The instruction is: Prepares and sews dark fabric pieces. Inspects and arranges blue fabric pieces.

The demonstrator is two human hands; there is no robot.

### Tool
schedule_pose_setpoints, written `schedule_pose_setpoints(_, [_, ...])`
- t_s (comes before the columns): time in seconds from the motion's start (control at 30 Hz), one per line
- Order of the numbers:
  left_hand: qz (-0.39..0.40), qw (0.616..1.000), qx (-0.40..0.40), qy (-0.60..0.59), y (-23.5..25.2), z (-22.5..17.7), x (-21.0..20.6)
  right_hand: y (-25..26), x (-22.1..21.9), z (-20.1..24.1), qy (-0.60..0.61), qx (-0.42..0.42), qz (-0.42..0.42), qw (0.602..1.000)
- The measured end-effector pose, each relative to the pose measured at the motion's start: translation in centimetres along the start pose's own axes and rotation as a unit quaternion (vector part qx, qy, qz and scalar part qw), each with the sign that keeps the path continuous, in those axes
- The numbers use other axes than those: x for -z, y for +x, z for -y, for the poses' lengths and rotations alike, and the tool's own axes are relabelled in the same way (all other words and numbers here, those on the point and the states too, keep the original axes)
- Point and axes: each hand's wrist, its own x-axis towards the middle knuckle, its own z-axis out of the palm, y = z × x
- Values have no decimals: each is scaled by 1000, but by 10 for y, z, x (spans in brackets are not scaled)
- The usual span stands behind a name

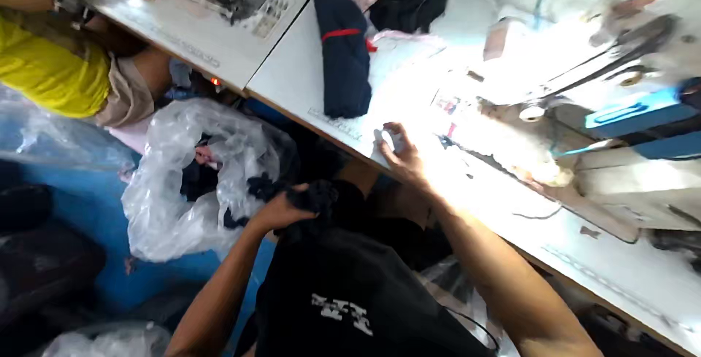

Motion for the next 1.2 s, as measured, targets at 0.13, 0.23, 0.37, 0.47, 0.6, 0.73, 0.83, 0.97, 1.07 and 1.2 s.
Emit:
schedule_pose_setpoints(0.13, [-30, 973, 135, 185, 21, 83, -47, 1, 12, 15, -107, 7, 33, 994])
schedule_pose_setpoints(0.23, [-103, 955, 146, 237, 31, 133, -61, 2, 18, 33, -141, -2, 40, 989])
schedule_pose_setpoints(0.37, [-125, 932, 107, 323, 21, 154, -54, 3, 18, 36, -144, -7, 32, 989])
schedule_pose_setpoints(0.47, [-87, 957, 93, 260, 1, 169, -52, -4, 15, 36, -140, -2, 17, 990])
schedule_pose_setpoints(0.6, [70, 955, 178, 224, -12, 135, -36, -13, 9, 27, -129, 27, -42, 990])
schedule_pose_setpoints(0.73, [226, 908, 235, 264, -20, 81, -3, -1, 8, 24, -135, 55, -78, 986])
schedule_pose_setpoints(0.83, [281, 897, 212, 267, -25, 36, 22, -12, 19, 22, -171, 46, -104, 979])
schedule_pose_setpoints(0.97, [276, 939, -45, 198, -20, -37, 62, -51, 43, -9, -249, -40, -122, 960])
schedule_pose_setpoints(1.07, [57, 947, -218, 228, 31, -108, 83, -70, 59, -30, -284, -127, -144, 939])
schedule_pose_setpoints(1.2, [-266, 903, -241, 235, 152, -182, 83, -75, 60, -50, -267, -151, -165, 937])
